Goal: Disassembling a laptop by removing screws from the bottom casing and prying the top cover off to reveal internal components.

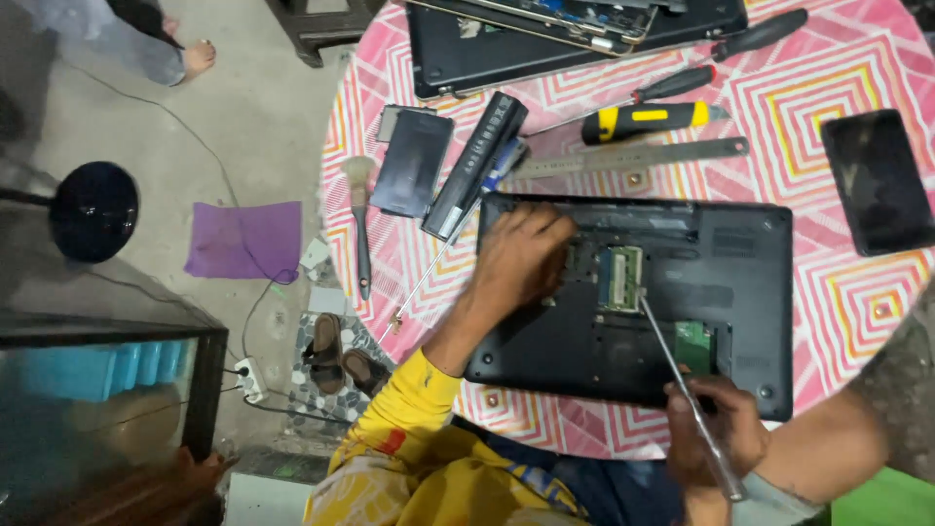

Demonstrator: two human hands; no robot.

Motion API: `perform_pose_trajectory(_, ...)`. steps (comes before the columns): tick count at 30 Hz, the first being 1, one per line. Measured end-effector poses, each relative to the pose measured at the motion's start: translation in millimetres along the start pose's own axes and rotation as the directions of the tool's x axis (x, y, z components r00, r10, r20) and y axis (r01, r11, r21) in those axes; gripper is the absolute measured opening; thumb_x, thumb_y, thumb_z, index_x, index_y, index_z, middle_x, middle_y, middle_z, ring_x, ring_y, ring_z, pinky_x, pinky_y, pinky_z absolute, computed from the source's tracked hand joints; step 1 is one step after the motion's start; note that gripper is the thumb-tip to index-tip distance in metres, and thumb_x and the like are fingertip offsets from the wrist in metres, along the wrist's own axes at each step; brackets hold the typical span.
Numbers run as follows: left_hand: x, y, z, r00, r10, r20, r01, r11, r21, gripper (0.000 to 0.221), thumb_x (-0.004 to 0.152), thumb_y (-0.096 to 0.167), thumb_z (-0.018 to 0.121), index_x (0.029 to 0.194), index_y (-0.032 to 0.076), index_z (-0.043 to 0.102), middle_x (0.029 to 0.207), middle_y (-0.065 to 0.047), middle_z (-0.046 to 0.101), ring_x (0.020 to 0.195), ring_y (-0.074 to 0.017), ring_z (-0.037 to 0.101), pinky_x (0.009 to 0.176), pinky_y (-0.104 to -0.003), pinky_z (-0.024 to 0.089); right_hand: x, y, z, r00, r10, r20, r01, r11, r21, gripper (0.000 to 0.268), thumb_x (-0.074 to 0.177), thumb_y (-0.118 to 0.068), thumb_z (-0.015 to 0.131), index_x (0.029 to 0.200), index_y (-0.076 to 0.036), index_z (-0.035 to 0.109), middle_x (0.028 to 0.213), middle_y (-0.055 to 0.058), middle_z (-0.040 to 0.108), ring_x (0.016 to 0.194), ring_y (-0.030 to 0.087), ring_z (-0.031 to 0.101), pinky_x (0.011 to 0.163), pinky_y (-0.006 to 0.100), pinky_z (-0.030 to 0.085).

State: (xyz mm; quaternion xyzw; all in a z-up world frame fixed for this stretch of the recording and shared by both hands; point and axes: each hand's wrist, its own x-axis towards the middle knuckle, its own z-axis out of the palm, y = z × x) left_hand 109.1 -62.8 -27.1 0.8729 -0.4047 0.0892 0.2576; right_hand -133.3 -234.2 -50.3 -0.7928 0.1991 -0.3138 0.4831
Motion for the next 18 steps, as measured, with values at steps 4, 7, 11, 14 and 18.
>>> perform_pose_trajectory(4, 2.8, 2.7, -4.7, 1.0, 0.006, -0.025, -0.005, 1.0, 0.02, 0.024, 0.081, 0.015, 0.07, 0.099, 0.015, 0.054, 0.096, -0.006, 0.057, 0.09, -0.0312, 0.055, 0.075, -0.043, 0.043, 10.6, -23.1, -1.4, 0.993, -0.105, 0.06, 0.109, 0.992, -0.058, 0.023, 0.095, -0.02, 0.063, 0.096, 0.002, 0.057, 0.084, 0.015, 0.067, 0.073, 0.024, 0.067, 0.067, 0.032, 0.052)
perform_pose_trajectory(7, 5.2, 4.4, -10.0, 0.999, 0.006, -0.041, -0.006, 1.0, 0.01, 0.022, 0.083, 0.014, 0.07, 0.098, 0.014, 0.054, 0.095, -0.006, 0.056, 0.089, -0.0303, 0.054, 0.074, -0.041, 0.042, 16.1, -31.1, 0.3, 0.983, -0.159, 0.097, 0.161, 0.987, -0.022, 0.022, 0.096, -0.02, 0.06, 0.093, 0.002, 0.059, 0.079, 0.014, 0.066, 0.068, 0.023, 0.064, 0.064, 0.031, 0.048)
perform_pose_trajectory(11, 4.9, 5.5, -12.8, 0.999, 0.006, -0.046, -0.005, 1.0, 0.016, 0.022, 0.083, 0.012, 0.07, 0.097, 0.013, 0.054, 0.095, -0.006, 0.057, 0.088, -0.0297, 0.053, 0.072, -0.04, 0.041, 14.9, -33.1, 0.3, 0.986, -0.134, 0.101, 0.137, 0.99, -0.03, 0.022, 0.094, -0.018, 0.06, 0.091, 0.003, 0.063, 0.077, 0.013, 0.065, 0.065, 0.021, 0.063, 0.06, 0.029, 0.047)
perform_pose_trajectory(14, 3.9, 2.8, -10.5, 1.0, 0.003, -0.026, -0.003, 1.0, 0.008, 0.021, 0.085, 0.012, 0.069, 0.1, 0.012, 0.054, 0.098, -0.006, 0.058, 0.088, -0.0292, 0.053, 0.072, -0.04, 0.041, 16.3, -32.5, 0.6, 0.983, -0.145, 0.11, 0.152, 0.987, -0.057, 0.024, 0.095, -0.02, 0.059, 0.088, 0.003, 0.062, 0.079, 0.015, 0.066, 0.066, 0.023, 0.064, 0.061, 0.031, 0.049)
perform_pose_trajectory(18, 5.3, 4.1, -11.4, 1.0, -0.005, -0.026, 0.005, 1.0, 0.017, 0.021, 0.084, 0.013, 0.069, 0.099, 0.012, 0.055, 0.096, -0.006, 0.057, 0.087, -0.0298, 0.053, 0.072, -0.041, 0.041, 17.5, -31.8, 0.9, 0.978, -0.188, 0.089, 0.191, 0.981, -0.029, 0.022, 0.096, -0.017, 0.059, 0.092, 0.005, 0.06, 0.079, 0.016, 0.066, 0.066, 0.025, 0.065, 0.062, 0.032, 0.051)
